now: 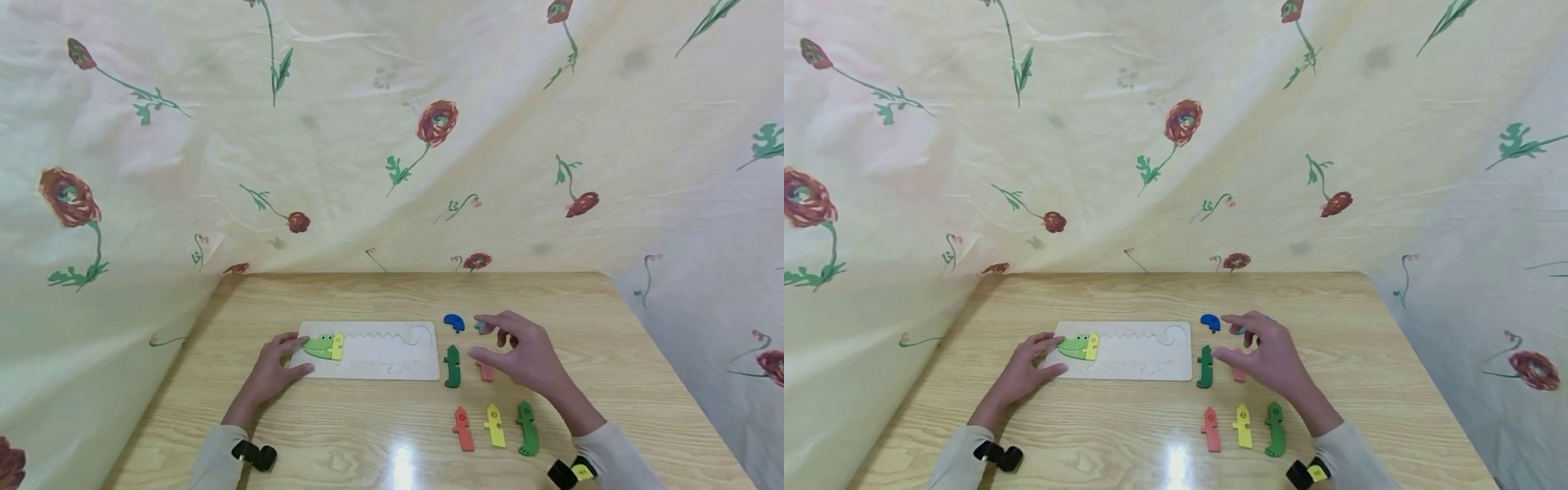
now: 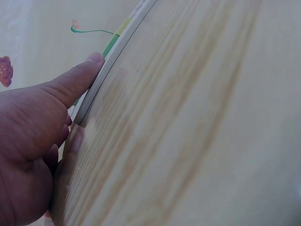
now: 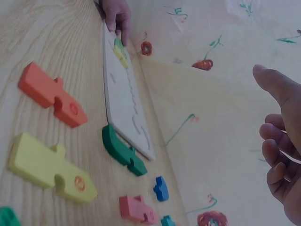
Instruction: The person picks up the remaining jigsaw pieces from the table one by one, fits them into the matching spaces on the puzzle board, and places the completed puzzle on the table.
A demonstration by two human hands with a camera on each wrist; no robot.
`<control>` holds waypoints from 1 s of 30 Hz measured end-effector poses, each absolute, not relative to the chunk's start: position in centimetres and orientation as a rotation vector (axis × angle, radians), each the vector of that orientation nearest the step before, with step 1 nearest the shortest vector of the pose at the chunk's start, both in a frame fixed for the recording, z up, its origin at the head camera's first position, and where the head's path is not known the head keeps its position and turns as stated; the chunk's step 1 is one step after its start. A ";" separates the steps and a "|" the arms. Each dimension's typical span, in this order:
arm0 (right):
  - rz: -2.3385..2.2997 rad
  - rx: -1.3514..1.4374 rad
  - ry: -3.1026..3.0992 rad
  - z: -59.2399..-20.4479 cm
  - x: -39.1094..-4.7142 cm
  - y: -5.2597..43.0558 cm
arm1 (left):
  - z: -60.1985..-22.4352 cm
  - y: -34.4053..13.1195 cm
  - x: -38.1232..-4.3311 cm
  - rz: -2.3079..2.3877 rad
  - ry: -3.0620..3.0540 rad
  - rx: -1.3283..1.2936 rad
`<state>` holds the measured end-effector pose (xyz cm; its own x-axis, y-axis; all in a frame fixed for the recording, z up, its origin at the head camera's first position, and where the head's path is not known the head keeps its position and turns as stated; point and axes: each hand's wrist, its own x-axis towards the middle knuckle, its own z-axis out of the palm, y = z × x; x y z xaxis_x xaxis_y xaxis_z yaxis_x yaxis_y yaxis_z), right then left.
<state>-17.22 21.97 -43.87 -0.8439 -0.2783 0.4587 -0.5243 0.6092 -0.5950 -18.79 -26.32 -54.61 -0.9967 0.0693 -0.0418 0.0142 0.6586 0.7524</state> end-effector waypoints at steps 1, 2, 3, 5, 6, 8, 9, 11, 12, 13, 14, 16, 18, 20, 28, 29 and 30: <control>1.080 0.648 -2.521 -44.0 -17.0 22.3 | -54.6 -26.3 -18.8 1.273 2.800 0.070; 1.072 0.649 -2.525 -44.1 -16.8 22.7 | -54.7 -26.3 -18.8 1.274 2.800 0.072; 1.063 0.649 -2.532 -44.2 -16.6 23.0 | -54.7 -26.3 -18.8 1.271 2.800 0.071; 1.053 0.658 -2.550 -44.5 -16.1 23.6 | -54.8 -26.2 -18.8 1.266 2.796 0.073; 1.053 0.663 -2.561 -44.6 -15.8 23.9 | -54.8 -26.2 -18.8 1.263 2.794 0.071; 1.037 0.673 -2.586 -44.8 -15.3 24.4 | -54.8 -26.2 -18.8 1.258 2.791 0.069; 1.032 0.677 -2.596 -45.0 -15.1 24.7 | -54.8 -26.2 -18.8 1.257 2.791 0.069; 1.023 0.678 -2.619 -45.4 -14.7 25.2 | -54.8 -26.2 -18.8 1.265 2.795 0.069; 1.019 0.675 -2.629 -45.5 -14.5 25.4 | -54.8 -26.2 -18.8 1.269 2.796 0.070; 1.016 0.667 -2.639 -45.7 -14.3 25.7 | -54.8 -26.2 -18.8 1.272 2.797 0.073; 1.015 0.659 -2.647 -45.9 -14.1 25.9 | -54.8 -26.2 -18.8 1.273 2.798 0.076; 1.013 0.630 -2.669 -46.3 -13.6 26.4 | -54.8 -26.3 -18.8 1.272 2.796 0.078; 1.007 0.612 -2.684 -46.7 -13.1 26.9 | -54.7 -26.3 -18.8 1.273 2.792 0.080; 1.003 0.600 -2.692 -47.0 -12.7 27.4 | -54.7 -26.4 -18.8 1.278 2.792 0.082; 1.001 0.603 -2.722 -47.5 -11.4 28.9 | -54.8 -26.5 -18.8 1.289 2.805 0.111; 1.006 0.608 -2.734 -47.6 -11.2 29.1 | -54.8 -26.5 -18.8 1.288 2.807 0.111; 1.011 0.617 -2.742 -47.8 -11.1 29.2 | -54.8 -26.5 -18.8 1.288 2.808 0.112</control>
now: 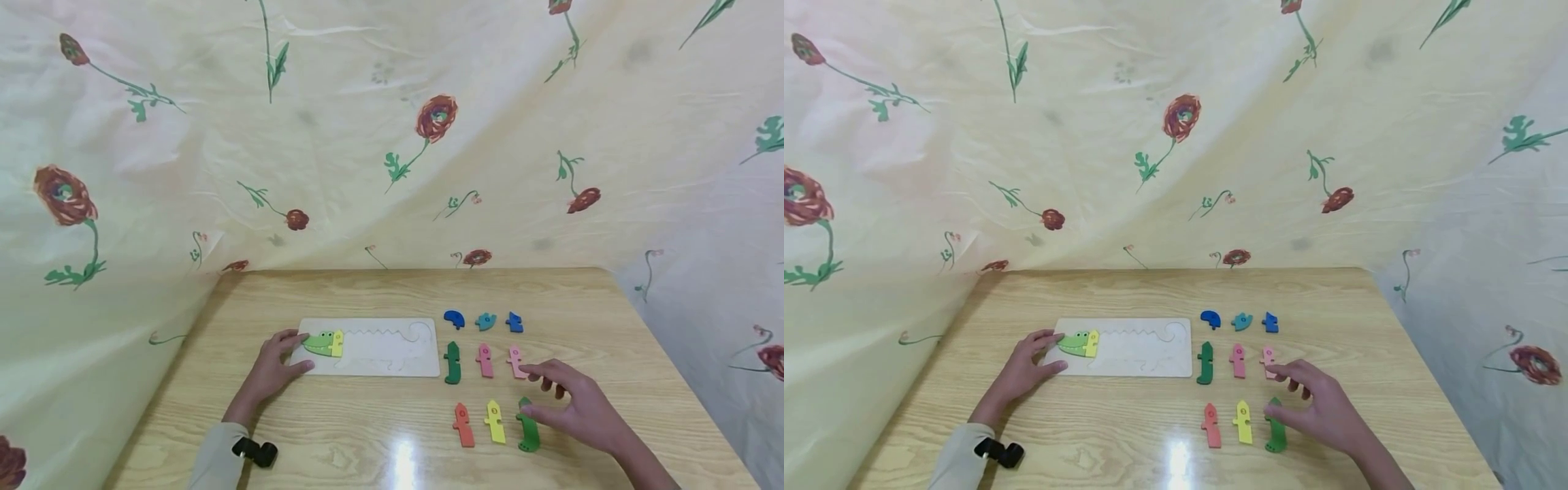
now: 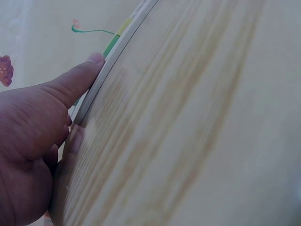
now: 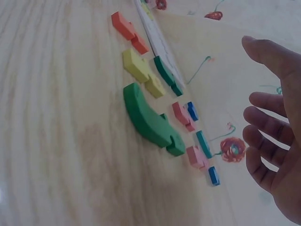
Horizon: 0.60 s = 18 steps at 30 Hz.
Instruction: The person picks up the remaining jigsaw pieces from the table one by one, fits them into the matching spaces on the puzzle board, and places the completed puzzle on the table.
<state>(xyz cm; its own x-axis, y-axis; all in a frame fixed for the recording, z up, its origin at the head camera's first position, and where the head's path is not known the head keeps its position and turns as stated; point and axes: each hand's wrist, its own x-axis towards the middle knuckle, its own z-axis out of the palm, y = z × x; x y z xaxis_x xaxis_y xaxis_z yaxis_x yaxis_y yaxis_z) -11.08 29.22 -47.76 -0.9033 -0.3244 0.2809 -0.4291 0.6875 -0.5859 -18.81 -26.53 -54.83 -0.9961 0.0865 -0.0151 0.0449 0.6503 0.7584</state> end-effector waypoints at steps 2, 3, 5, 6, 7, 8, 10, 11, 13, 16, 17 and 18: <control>1.024 0.622 -2.766 -48.1 -10.8 29.5 | -54.8 -26.5 -18.8 1.284 2.812 0.116; 1.033 0.623 -2.776 -48.3 -10.7 29.7 | -54.8 -26.5 -18.8 1.282 2.812 0.120; 1.037 0.626 -2.794 -48.7 -10.5 30.0 | -54.8 -26.4 -18.8 1.282 2.808 0.116; 1.040 0.624 -2.803 -48.9 -10.4 30.1 | -54.8 -26.4 -18.7 1.280 2.807 0.119; 1.043 0.618 -2.814 -49.1 -10.3 30.2 | -54.8 -26.4 -18.7 1.277 2.807 0.122; 1.043 0.615 -2.823 -49.3 -10.2 30.3 | -54.8 -26.4 -18.7 1.277 2.808 0.123; 1.038 0.606 -2.845 -49.6 -10.1 30.5 | -54.8 -26.4 -18.7 1.279 2.805 0.126; 1.030 0.597 -2.858 -49.7 -10.0 30.6 | -54.7 -26.5 -18.6 1.280 2.803 0.125; 1.015 0.581 -2.876 -50.0 -9.9 30.7 | -54.8 -26.5 -18.6 1.282 2.803 0.124; 0.988 0.560 -2.906 -50.2 -9.8 30.9 | -54.7 -26.6 -18.7 1.283 2.811 0.133; 0.986 0.553 -2.916 -50.2 -9.7 30.9 | -54.7 -26.6 -18.7 1.281 2.816 0.138; 0.986 0.547 -2.926 -50.2 -9.7 30.9 | -54.8 -26.6 -18.7 1.282 2.820 0.141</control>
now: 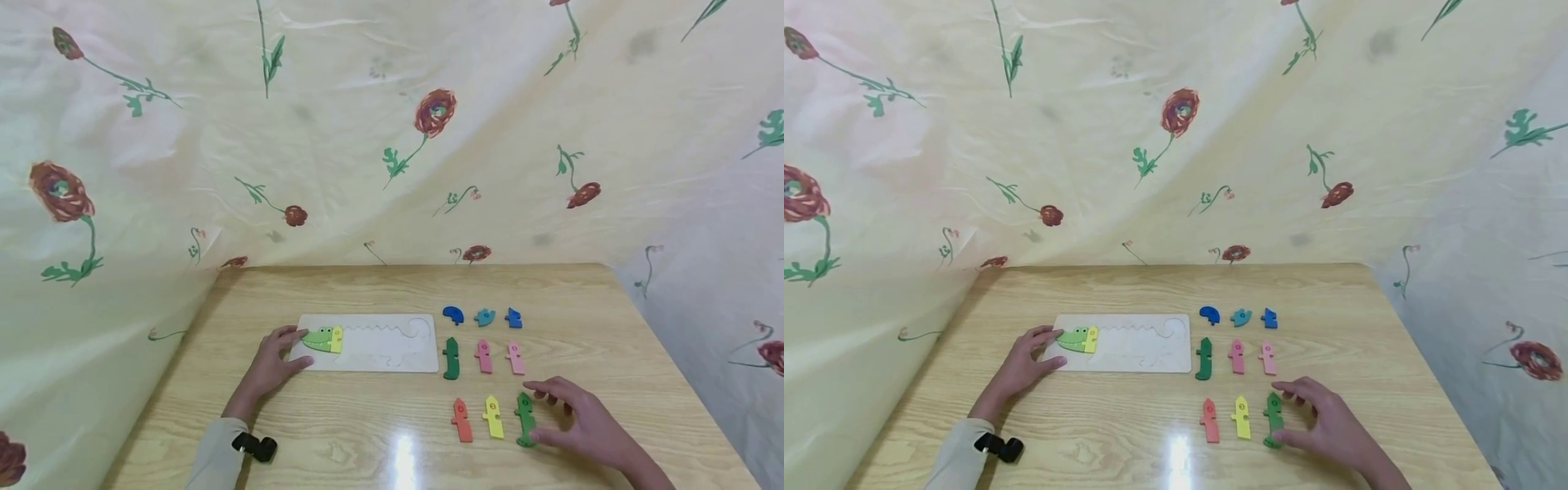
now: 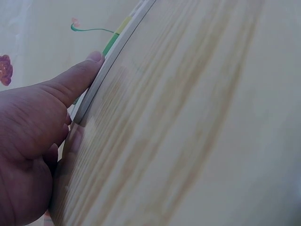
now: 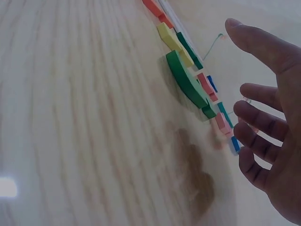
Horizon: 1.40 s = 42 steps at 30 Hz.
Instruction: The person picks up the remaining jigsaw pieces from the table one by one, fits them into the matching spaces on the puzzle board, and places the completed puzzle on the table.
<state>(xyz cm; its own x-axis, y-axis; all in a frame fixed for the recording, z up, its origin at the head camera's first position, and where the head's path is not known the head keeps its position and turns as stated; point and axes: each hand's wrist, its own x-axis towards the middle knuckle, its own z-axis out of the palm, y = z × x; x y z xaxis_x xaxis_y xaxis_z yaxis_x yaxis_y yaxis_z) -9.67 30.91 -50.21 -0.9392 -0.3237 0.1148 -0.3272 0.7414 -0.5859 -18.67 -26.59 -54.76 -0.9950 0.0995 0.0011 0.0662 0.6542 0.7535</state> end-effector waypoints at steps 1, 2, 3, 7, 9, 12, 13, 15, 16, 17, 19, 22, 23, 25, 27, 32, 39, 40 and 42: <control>0.985 0.538 -2.938 -50.2 -9.6 30.9 | -54.8 -26.6 -18.7 1.284 2.822 0.144; 0.985 0.531 -2.947 -50.2 -9.6 31.0 | -54.8 -26.6 -18.7 1.281 2.825 0.154; 0.980 0.527 -2.957 -50.2 -9.5 31.0 | -54.8 -26.6 -18.8 1.276 2.827 0.157; 0.976 0.520 -2.995 -50.5 -9.6 31.3 | -54.8 -26.7 -18.8 1.274 2.829 0.155; 0.977 0.522 -3.024 -50.6 -9.6 31.4 | -54.8 -26.7 -18.7 1.274 2.827 0.155; 0.993 0.511 -3.060 -50.9 -9.5 31.5 | -54.7 -26.6 -18.8 1.277 2.819 0.153; 0.992 0.508 -3.068 -51.0 -9.5 31.5 | -54.7 -26.6 -18.8 1.275 2.817 0.156; 0.994 0.501 -3.076 -51.1 -9.5 31.4 | -54.6 -26.6 -18.8 1.283 2.808 0.146; 0.993 0.501 -3.078 -51.1 -9.5 31.4 | -54.6 -26.6 -18.8 1.287 2.806 0.141; 0.989 0.501 -3.081 -51.1 -9.5 31.4 | -54.6 -26.6 -18.7 1.291 2.802 0.138; 0.983 0.497 -3.091 -51.2 -9.5 31.3 | -54.6 -26.6 -18.7 1.288 2.804 0.141; 0.968 0.487 -3.106 -51.4 -9.6 31.2 | -54.7 -26.6 -18.8 1.283 2.805 0.133; 0.966 0.477 -3.112 -51.5 -9.5 31.1 | -54.7 -26.6 -18.8 1.279 2.805 0.134; 0.956 0.459 -3.119 -51.7 -9.5 31.1 | -54.8 -26.7 -18.8 1.272 2.806 0.135; 0.945 0.464 -3.120 -51.9 -9.4 31.0 | -54.8 -26.7 -18.8 1.276 2.803 0.127; 0.921 0.453 -3.133 -52.0 -9.3 30.9 | -54.7 -26.6 -18.8 1.277 2.807 0.132; 0.895 0.421 -3.152 -51.9 -9.2 30.4 | -54.8 -26.7 -18.7 1.297 2.800 0.127; 0.895 0.419 -3.156 -51.9 -9.2 30.4 | -54.8 -26.6 -18.7 1.294 2.800 0.130; 0.899 0.401 -3.168 -51.8 -9.1 30.3 | -54.8 -26.6 -18.7 1.292 2.801 0.133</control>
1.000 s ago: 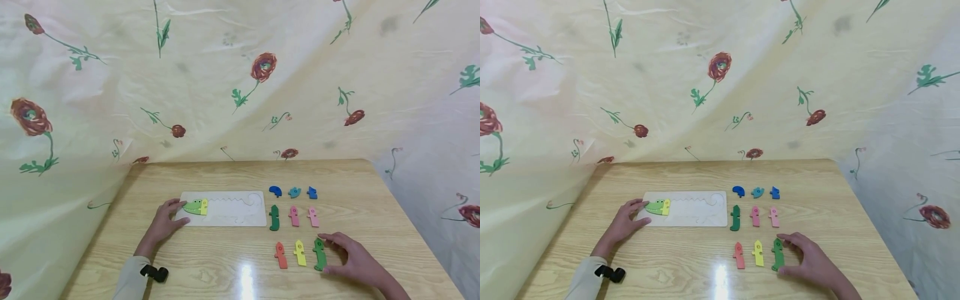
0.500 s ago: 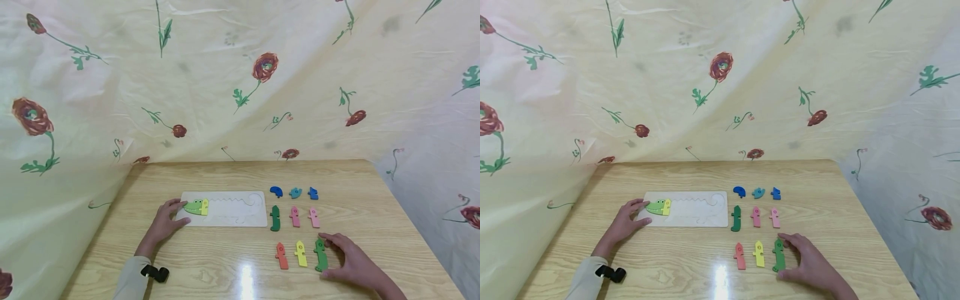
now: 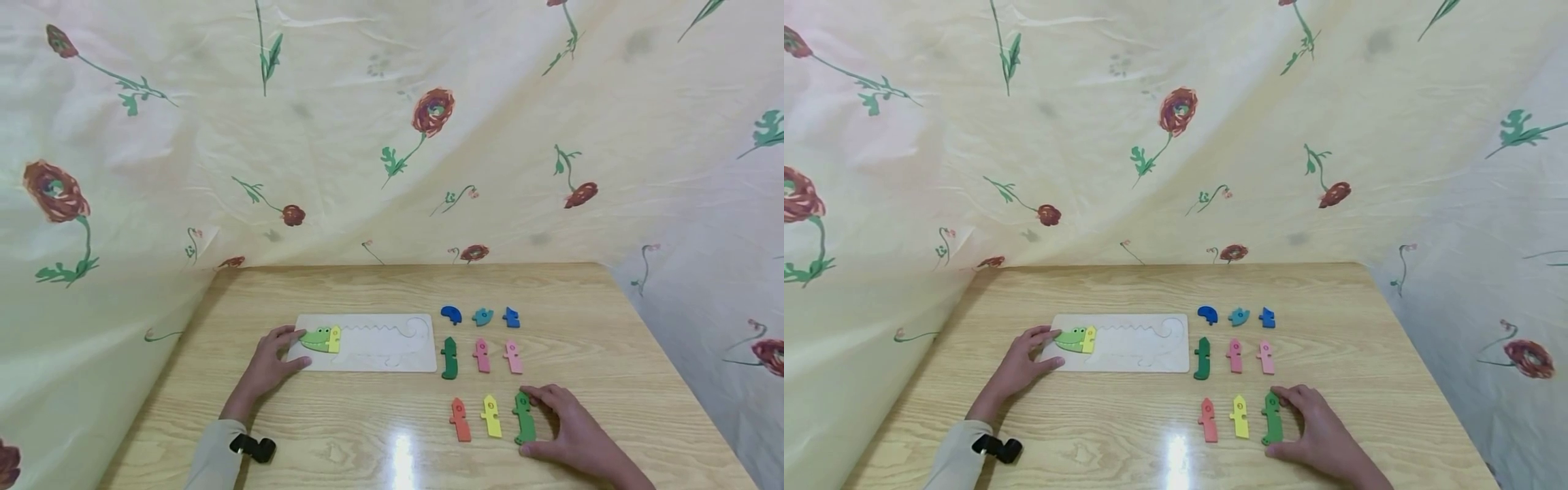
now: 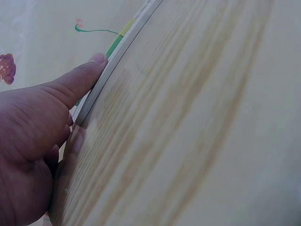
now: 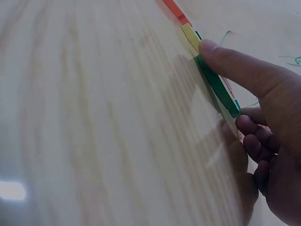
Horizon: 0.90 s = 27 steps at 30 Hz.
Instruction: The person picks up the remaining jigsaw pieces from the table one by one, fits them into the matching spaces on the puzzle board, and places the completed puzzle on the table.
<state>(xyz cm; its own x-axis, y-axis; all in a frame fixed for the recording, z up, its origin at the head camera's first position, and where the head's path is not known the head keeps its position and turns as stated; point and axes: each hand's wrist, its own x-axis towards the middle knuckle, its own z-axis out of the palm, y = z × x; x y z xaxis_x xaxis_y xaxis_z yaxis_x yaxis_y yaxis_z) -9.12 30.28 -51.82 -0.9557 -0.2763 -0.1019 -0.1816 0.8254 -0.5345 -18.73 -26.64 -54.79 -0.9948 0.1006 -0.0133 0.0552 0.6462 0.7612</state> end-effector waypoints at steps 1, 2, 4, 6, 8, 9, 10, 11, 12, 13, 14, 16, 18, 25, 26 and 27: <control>-0.801 -0.352 2.828 -51.8 -9.1 30.2 | -54.8 -26.6 -18.7 1.294 2.799 0.131; -0.799 -0.347 2.825 -51.8 -9.1 30.2 | -54.8 -26.6 -18.7 1.298 2.797 0.127; -0.791 -0.342 2.822 -51.8 -9.1 30.1 | -54.8 -26.6 -18.7 1.297 2.795 0.124; -0.784 -0.333 2.825 -51.8 -9.1 30.1 | -54.8 -26.6 -18.7 1.298 2.792 0.120; -0.774 -0.332 2.828 -51.8 -9.2 30.1 | -54.9 -26.6 -18.7 1.298 2.791 0.118; -0.771 -0.332 2.829 -51.8 -9.2 30.0 | -54.8 -26.6 -18.7 1.299 2.790 0.117; -0.768 -0.328 2.831 -51.8 -9.2 30.0 | -54.8 -26.6 -18.7 1.301 2.789 0.117; -0.766 -0.326 2.832 -51.8 -9.2 29.9 | -54.9 -26.6 -18.7 1.301 2.789 0.118; -0.761 -0.324 2.835 -51.8 -9.3 29.9 | -54.8 -26.7 -18.7 1.300 2.791 0.120; -0.753 -0.332 2.840 -51.8 -9.3 29.9 | -54.8 -26.6 -18.7 1.302 2.790 0.121; -0.745 -0.329 2.848 -51.8 -9.3 29.9 | -54.9 -26.7 -18.8 1.301 2.791 0.122; -0.732 -0.323 2.864 -51.8 -9.3 29.8 | -54.9 -26.7 -18.8 1.302 2.791 0.122; -0.720 -0.321 2.880 -51.9 -9.4 29.8 | -54.9 -26.7 -18.8 1.303 2.791 0.122; -0.791 -0.294 2.862 -51.4 -9.5 29.9 | -55.0 -26.7 -18.9 1.300 2.792 0.117; -0.799 -0.288 2.860 -51.3 -9.6 29.9 | -55.0 -26.7 -18.9 1.300 2.791 0.115; -0.806 -0.288 2.861 -51.1 -9.6 29.9 | -55.0 -26.7 -18.9 1.301 2.790 0.112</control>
